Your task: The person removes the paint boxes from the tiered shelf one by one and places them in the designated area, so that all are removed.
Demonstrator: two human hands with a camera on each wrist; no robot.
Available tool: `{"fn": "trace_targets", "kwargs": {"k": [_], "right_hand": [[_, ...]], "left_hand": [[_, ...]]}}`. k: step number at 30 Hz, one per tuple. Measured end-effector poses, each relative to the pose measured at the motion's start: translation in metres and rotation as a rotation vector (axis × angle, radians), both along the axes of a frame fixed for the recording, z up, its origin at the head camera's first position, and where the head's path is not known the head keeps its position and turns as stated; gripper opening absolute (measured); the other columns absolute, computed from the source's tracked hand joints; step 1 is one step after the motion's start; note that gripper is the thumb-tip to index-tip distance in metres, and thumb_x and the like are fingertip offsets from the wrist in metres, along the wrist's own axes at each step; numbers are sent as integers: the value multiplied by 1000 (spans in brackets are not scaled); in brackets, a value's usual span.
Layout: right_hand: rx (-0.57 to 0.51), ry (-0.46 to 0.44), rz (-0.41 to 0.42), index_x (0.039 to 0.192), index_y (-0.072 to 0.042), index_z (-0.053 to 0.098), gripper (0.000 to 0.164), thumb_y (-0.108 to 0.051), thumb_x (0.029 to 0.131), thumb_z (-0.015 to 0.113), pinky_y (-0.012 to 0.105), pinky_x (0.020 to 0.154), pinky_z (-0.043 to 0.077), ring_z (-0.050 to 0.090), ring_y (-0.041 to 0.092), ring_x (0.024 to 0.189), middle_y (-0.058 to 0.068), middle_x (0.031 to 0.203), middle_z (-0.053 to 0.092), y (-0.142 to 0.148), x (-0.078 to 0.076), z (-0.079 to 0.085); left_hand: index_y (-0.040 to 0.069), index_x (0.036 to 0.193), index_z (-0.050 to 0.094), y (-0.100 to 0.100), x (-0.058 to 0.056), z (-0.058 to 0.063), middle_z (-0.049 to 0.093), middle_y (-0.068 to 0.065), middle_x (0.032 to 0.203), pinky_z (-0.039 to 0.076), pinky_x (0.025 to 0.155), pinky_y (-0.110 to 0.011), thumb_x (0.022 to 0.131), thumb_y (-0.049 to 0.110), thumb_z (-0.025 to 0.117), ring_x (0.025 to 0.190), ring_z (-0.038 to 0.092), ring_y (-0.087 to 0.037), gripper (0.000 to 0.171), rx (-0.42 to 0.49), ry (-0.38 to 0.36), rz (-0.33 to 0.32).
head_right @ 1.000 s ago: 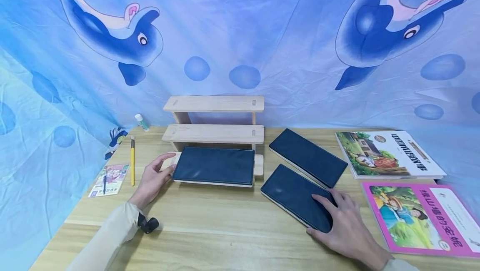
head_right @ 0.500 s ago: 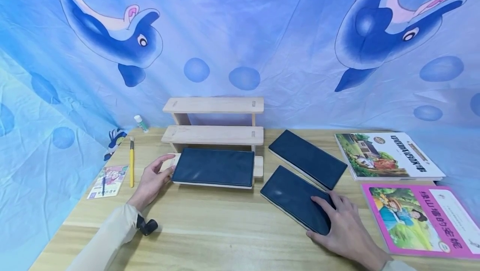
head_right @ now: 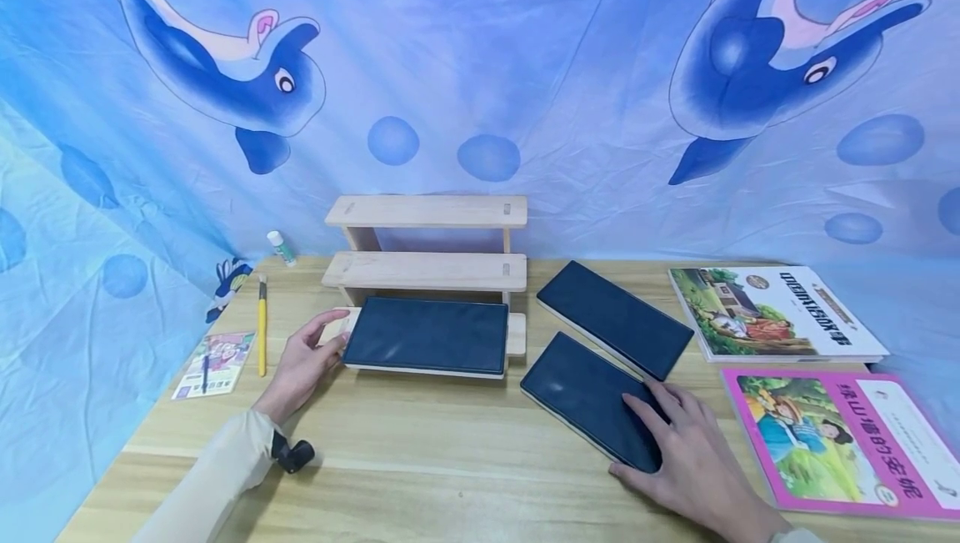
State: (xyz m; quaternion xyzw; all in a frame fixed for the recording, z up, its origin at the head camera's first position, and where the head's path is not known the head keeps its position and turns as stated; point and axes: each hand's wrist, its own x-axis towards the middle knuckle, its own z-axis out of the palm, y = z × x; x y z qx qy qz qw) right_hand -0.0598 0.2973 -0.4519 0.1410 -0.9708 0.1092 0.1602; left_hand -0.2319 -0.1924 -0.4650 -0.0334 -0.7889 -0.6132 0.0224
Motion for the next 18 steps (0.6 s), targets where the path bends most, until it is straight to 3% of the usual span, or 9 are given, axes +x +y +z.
{"fn": "trace_targets", "kwargs": {"k": [5, 14, 18], "right_hand": [[-14, 36, 40, 122, -19, 56, 80, -66, 59, 68, 54, 84, 33, 37, 34, 116, 11, 130, 45, -7, -5, 15], [-72, 128, 146, 126, -20, 52, 78, -59, 61, 72, 51, 86, 33, 40, 32, 115, 9, 130, 46, -30, -23, 36], [-99, 106, 177, 128, -23, 50, 77, -59, 63, 71, 56, 86, 33, 39, 32, 117, 7, 133, 44, -48, -33, 40]], "left_hand": [[16, 124, 53, 0, 1, 0, 42, -1, 135, 40, 53, -17, 84, 17, 65, 105, 45, -15, 42, 12, 0, -4], [17, 122, 54, 1, 1, 0, 45, 0, 133, 38, 46, -18, 83, 18, 66, 78, 52, -6, 41, 16, -6, 9], [17, 121, 55, 2, 0, -1, 45, 0, 133, 38, 46, -17, 82, 19, 66, 83, 51, -5, 41, 6, -1, 14]]}}
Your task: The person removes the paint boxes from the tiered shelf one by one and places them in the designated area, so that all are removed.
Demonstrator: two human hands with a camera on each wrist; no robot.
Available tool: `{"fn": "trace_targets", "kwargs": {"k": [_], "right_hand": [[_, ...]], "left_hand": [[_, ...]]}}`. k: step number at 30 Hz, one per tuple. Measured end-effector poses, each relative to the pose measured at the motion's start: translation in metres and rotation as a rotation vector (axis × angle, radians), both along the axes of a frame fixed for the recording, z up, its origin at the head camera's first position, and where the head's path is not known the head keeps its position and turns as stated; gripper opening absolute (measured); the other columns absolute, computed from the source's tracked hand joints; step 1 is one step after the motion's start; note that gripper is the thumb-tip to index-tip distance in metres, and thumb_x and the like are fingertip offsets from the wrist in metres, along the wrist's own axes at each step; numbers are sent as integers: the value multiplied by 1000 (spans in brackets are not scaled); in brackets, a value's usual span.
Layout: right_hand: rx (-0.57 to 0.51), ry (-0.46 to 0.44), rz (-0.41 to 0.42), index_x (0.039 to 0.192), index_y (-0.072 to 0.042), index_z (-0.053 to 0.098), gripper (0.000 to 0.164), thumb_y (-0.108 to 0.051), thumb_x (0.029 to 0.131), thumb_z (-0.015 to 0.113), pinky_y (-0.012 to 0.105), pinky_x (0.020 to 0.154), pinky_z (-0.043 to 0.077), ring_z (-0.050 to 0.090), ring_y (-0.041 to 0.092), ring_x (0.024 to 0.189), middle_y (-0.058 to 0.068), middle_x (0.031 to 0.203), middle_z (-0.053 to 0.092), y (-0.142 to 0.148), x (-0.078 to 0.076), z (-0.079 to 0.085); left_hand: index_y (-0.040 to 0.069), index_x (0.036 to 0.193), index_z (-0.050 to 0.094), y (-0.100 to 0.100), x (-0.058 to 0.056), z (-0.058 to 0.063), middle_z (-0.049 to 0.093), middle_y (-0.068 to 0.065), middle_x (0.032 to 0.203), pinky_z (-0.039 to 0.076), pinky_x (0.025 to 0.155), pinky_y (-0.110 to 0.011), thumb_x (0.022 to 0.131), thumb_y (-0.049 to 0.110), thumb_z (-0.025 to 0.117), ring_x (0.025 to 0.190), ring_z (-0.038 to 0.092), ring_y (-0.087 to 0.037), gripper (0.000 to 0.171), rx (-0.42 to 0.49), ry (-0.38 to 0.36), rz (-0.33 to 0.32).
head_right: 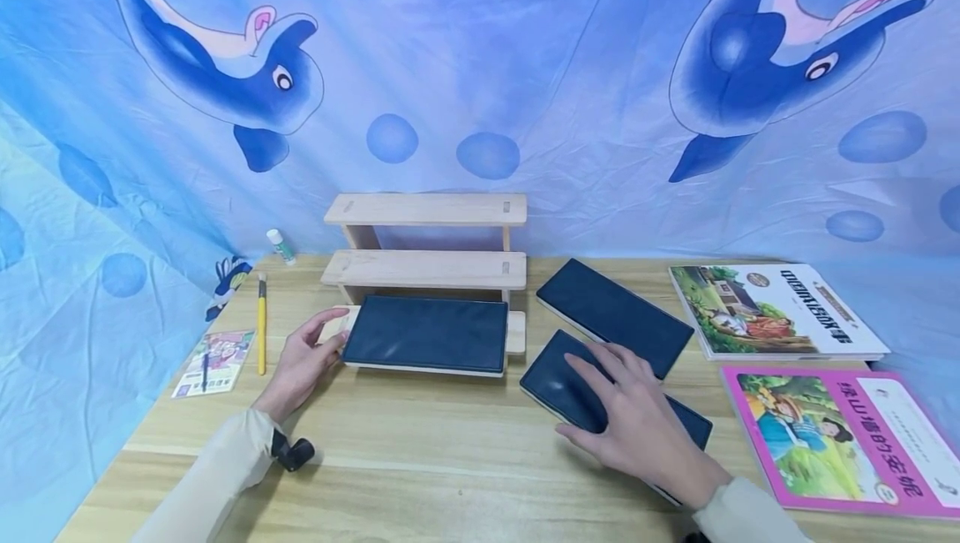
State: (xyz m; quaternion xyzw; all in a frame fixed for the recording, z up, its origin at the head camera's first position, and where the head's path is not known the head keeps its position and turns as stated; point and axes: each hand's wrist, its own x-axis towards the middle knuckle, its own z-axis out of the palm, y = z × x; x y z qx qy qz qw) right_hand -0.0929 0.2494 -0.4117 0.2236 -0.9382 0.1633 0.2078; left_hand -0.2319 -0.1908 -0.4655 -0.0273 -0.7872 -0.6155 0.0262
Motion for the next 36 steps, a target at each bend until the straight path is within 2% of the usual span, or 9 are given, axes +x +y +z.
{"fn": "trace_targets", "kwargs": {"k": [3, 8, 13, 21, 28, 36], "right_hand": [[3, -10, 27, 128, -22, 49, 77, -60, 64, 69, 60, 86, 33, 38, 32, 119, 7, 134, 43, -16, -9, 3], [17, 25, 100, 127, -16, 51, 76, -60, 67, 67, 57, 91, 32, 38, 32, 120, 11, 131, 45, -44, -28, 10], [22, 25, 155, 129, -14, 48, 78, -56, 67, 69, 55, 94, 31, 38, 33, 120, 14, 132, 43, -69, -45, 14], [53, -40, 183, 131, -16, 47, 75, -60, 72, 62, 56, 93, 32, 36, 35, 121, 15, 135, 41, -97, -71, 15], [111, -35, 192, 130, -16, 48, 75, -63, 73, 59, 54, 95, 32, 36, 34, 122, 16, 135, 40, -113, -90, 15], [174, -101, 178, 133, -19, 44, 82, -69, 70, 57, 55, 96, 29, 35, 34, 121, 15, 136, 40, -131, -103, 13]], "left_hand": [[17, 121, 55, 1, 0, 0, 46, 0, 132, 38, 46, -17, 82, 19, 66, 86, 51, -5, 41, -5, 2, 5], [17, 121, 55, 1, 1, 2, 48, -2, 130, 37, 45, -16, 83, 17, 66, 67, 50, -5, 40, 8, 2, 8], [17, 122, 54, 1, 1, 2, 46, -2, 132, 40, 49, -17, 83, 19, 66, 75, 54, -4, 41, 9, -1, -2], [15, 121, 55, 2, -1, 0, 48, -2, 129, 40, 46, -16, 82, 18, 66, 53, 47, -5, 40, 52, 8, 0], [12, 122, 54, 3, -3, 0, 45, -3, 133, 43, 52, -16, 83, 17, 66, 67, 52, -4, 41, 59, 16, -22], [16, 121, 55, 0, -1, 0, 45, -1, 133, 39, 47, -16, 82, 19, 66, 51, 42, -4, 40, 47, 9, -2]]}}
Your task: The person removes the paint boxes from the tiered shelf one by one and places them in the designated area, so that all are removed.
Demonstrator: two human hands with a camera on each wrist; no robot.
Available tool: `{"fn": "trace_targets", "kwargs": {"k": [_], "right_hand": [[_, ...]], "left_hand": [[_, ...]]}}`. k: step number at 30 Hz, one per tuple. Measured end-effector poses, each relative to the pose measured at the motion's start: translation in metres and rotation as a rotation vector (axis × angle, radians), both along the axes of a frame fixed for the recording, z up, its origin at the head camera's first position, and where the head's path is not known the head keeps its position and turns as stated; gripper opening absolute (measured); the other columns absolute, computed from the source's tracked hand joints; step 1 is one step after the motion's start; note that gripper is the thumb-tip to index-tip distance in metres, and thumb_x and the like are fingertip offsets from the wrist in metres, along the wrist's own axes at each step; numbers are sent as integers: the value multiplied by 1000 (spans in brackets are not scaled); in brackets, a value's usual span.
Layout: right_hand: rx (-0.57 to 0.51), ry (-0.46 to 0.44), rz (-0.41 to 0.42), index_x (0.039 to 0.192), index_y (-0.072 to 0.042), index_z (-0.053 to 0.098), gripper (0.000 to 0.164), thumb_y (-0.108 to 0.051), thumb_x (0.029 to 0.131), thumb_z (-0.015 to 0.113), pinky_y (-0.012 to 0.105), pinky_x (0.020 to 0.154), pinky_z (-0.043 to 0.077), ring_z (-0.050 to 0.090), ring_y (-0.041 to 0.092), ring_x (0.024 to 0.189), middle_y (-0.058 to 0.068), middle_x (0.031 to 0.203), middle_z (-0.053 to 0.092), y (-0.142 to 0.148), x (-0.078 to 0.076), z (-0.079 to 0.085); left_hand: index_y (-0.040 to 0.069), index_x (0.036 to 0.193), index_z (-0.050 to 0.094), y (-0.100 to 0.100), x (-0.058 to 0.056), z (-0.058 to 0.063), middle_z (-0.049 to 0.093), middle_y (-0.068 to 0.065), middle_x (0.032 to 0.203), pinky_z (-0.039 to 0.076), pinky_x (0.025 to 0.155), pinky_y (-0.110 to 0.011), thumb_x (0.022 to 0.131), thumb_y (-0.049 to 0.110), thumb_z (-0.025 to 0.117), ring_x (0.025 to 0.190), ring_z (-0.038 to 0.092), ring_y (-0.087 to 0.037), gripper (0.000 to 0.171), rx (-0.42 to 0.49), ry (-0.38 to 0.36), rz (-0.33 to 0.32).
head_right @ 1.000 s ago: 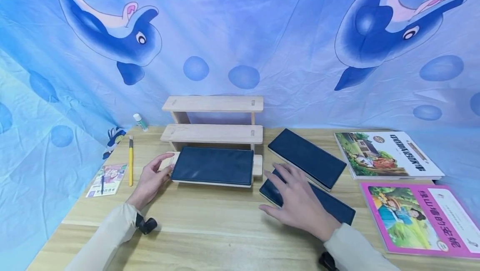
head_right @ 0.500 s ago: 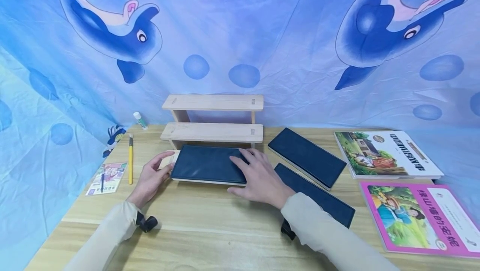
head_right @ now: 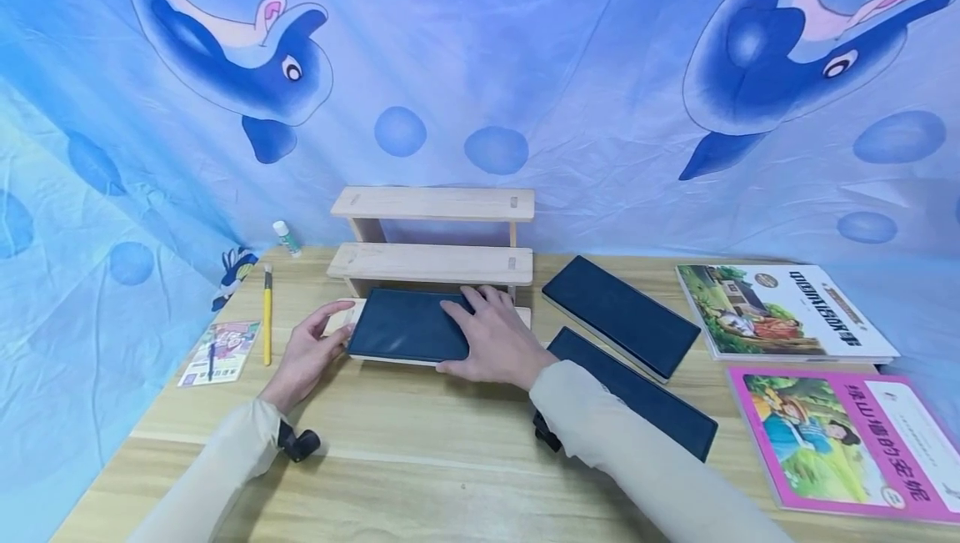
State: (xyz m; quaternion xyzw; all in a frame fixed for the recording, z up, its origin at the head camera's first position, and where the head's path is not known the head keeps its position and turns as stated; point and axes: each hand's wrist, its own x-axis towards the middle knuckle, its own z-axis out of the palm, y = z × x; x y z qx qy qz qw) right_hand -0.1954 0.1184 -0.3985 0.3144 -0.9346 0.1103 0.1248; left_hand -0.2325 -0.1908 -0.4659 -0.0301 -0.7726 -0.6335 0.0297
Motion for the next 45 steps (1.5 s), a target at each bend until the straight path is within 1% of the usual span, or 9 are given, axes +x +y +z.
{"fn": "trace_targets", "kwargs": {"k": [6, 12, 19, 24, 31, 35, 38, 41, 45], "right_hand": [[35, -29, 13, 133, -24, 44, 83, -71, 67, 57, 54, 93, 31, 35, 35, 121, 14, 136, 39, -3, -7, -4], [29, -33, 44, 133, -27, 43, 82, -69, 65, 60, 53, 91, 30, 35, 33, 119, 12, 135, 39, -2, -11, -7], [-3, -49, 75, 133, -27, 44, 79, -67, 67, 60, 53, 89, 30, 35, 31, 116, 11, 134, 39, -1, -13, -9], [8, -56, 81, 134, -27, 42, 80, -70, 69, 56, 51, 88, 31, 35, 30, 115, 11, 134, 38, -1, -13, -9], [-6, -40, 75, 133, -26, 44, 80, -71, 68, 56, 52, 87, 32, 37, 30, 111, 12, 132, 40, -1, -13, -9], [3, 1, 61, 132, -25, 45, 80, -71, 67, 56, 48, 83, 33, 38, 28, 106, 12, 129, 41, -3, -10, -11], [-6, 12, 52, 131, -25, 46, 79, -70, 67, 57, 45, 81, 33, 38, 27, 103, 12, 128, 42, -5, -6, -11], [-24, 18, 43, 131, -25, 46, 78, -69, 67, 57, 45, 80, 34, 38, 26, 102, 11, 127, 43, -6, -1, -11], [-55, 52, 26, 130, -24, 47, 77, -68, 67, 58, 49, 81, 34, 39, 26, 99, 12, 126, 44, -4, 8, -11]], "left_hand": [[15, 123, 54, 0, 0, -1, 44, -3, 133, 40, 48, -16, 83, 20, 66, 57, 47, -4, 42, -5, 1, -16], [13, 123, 53, 0, 1, 1, 44, -4, 134, 38, 46, -16, 84, 17, 65, 49, 41, -3, 41, 5, -4, -20], [13, 123, 53, 0, 2, 3, 44, -4, 133, 40, 48, -16, 84, 17, 65, 60, 49, -4, 41, 1, -7, -11], [13, 123, 53, 0, 1, 2, 46, -5, 132, 38, 45, -16, 83, 17, 65, 53, 44, -3, 42, -4, 0, -8], [16, 122, 55, 0, 0, 1, 46, -1, 132, 43, 52, -16, 83, 19, 65, 79, 55, -5, 40, -18, 2, -4], [17, 122, 55, 0, 1, 1, 47, -1, 131, 41, 49, -16, 83, 20, 65, 68, 54, -5, 40, -24, 0, -3], [17, 121, 55, 0, 1, 1, 47, -1, 131, 39, 46, -16, 83, 20, 65, 53, 47, -4, 39, -14, -1, -2], [16, 120, 55, -1, 1, 0, 46, -1, 131, 37, 44, -17, 83, 19, 66, 45, 40, -4, 39, 1, 1, -3], [16, 120, 56, -1, 0, 0, 46, 0, 132, 38, 45, -16, 82, 21, 67, 47, 41, -4, 40, 8, 9, -7]]}}
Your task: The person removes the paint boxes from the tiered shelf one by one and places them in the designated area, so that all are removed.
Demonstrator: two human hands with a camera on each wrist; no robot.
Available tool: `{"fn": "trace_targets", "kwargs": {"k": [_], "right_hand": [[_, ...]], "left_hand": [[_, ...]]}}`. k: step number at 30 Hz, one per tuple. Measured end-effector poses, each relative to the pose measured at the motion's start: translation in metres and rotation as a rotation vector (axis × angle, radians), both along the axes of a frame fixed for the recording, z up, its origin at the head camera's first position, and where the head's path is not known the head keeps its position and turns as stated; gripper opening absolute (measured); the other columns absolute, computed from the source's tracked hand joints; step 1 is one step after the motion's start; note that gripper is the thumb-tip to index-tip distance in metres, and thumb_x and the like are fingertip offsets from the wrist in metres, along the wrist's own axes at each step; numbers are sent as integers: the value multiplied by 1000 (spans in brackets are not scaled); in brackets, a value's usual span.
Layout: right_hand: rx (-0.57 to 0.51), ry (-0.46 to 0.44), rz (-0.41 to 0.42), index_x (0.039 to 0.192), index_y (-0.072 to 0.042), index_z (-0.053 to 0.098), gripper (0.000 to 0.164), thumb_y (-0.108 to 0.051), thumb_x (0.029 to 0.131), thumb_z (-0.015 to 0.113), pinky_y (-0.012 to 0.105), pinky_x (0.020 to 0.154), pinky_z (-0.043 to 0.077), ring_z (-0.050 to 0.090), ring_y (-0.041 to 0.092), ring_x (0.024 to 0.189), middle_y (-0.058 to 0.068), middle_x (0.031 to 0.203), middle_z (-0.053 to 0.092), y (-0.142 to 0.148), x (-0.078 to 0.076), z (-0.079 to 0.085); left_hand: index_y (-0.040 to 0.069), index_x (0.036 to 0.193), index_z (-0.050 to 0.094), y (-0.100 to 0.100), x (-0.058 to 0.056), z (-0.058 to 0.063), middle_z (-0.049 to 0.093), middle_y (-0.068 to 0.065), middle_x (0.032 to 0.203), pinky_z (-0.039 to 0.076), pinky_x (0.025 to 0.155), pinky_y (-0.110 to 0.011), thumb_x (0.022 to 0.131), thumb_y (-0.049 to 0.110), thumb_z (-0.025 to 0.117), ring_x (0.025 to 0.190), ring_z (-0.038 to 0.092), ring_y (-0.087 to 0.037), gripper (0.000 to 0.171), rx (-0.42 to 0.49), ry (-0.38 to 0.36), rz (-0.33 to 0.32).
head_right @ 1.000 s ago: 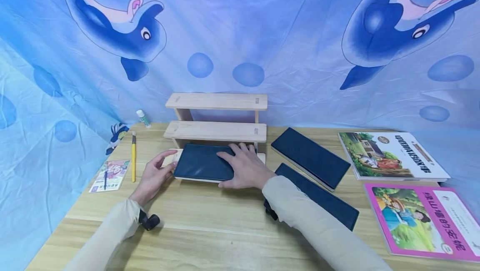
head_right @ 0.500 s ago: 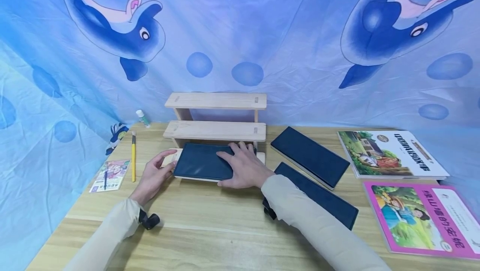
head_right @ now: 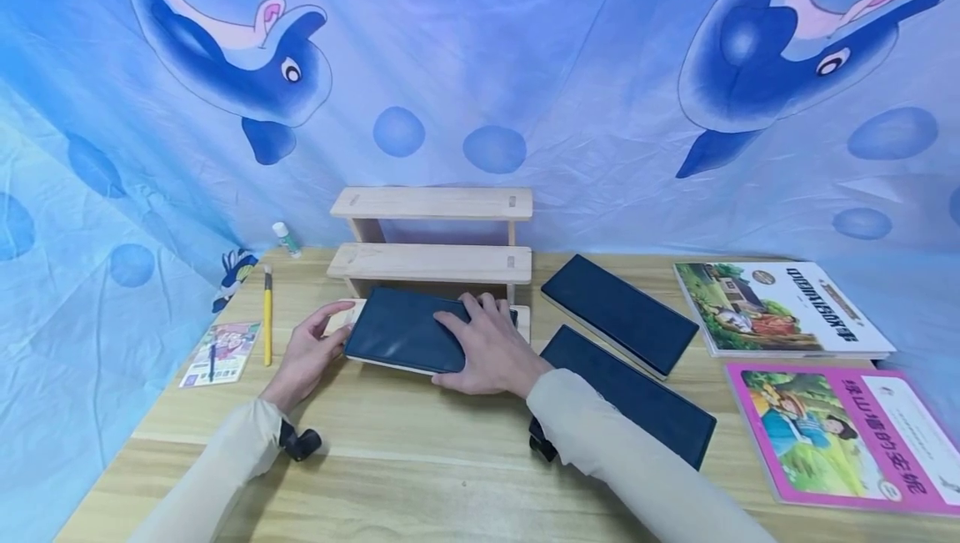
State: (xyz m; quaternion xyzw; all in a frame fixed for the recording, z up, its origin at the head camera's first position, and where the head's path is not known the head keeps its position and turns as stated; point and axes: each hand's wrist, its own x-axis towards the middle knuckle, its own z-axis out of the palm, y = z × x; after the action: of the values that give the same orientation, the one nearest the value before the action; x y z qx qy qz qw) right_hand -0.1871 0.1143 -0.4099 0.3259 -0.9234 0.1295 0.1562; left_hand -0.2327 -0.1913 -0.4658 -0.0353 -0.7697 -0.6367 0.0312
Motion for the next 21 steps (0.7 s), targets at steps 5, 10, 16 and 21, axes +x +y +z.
{"fn": "trace_targets", "kwargs": {"k": [5, 10, 16, 21], "right_hand": [[-47, 35, -23, 128, -22, 49, 76, -65, 66, 61, 50, 79, 34, 41, 29, 98, 15, 124, 45, 6, 13, -2], [-57, 29, -55, 129, -22, 48, 77, -65, 66, 60, 52, 80, 33, 41, 33, 104, 17, 125, 44, 13, 27, -2], [-69, 21, -85, 129, -22, 48, 79, -66, 65, 62, 51, 82, 33, 40, 30, 103, 14, 125, 44, 22, 48, -4], [-89, 13, -104, 127, -21, 50, 79, -64, 63, 65, 51, 81, 32, 40, 30, 102, 14, 124, 44, 28, 66, -8]], "left_hand": [[16, 119, 57, 1, 0, -1, 47, 1, 130, 38, 46, -16, 80, 23, 68, 57, 43, -3, 41, -9, 17, 12], [16, 119, 57, 2, 0, 0, 48, 1, 130, 42, 49, -17, 80, 24, 68, 58, 46, -4, 42, -17, 8, 15], [16, 121, 55, 2, 0, 0, 48, 0, 130, 43, 50, -17, 81, 23, 68, 52, 46, -3, 43, -17, -8, 9], [17, 121, 55, 2, 0, 1, 48, 0, 131, 43, 50, -17, 81, 25, 68, 49, 42, -2, 43, -40, -17, 13]]}}
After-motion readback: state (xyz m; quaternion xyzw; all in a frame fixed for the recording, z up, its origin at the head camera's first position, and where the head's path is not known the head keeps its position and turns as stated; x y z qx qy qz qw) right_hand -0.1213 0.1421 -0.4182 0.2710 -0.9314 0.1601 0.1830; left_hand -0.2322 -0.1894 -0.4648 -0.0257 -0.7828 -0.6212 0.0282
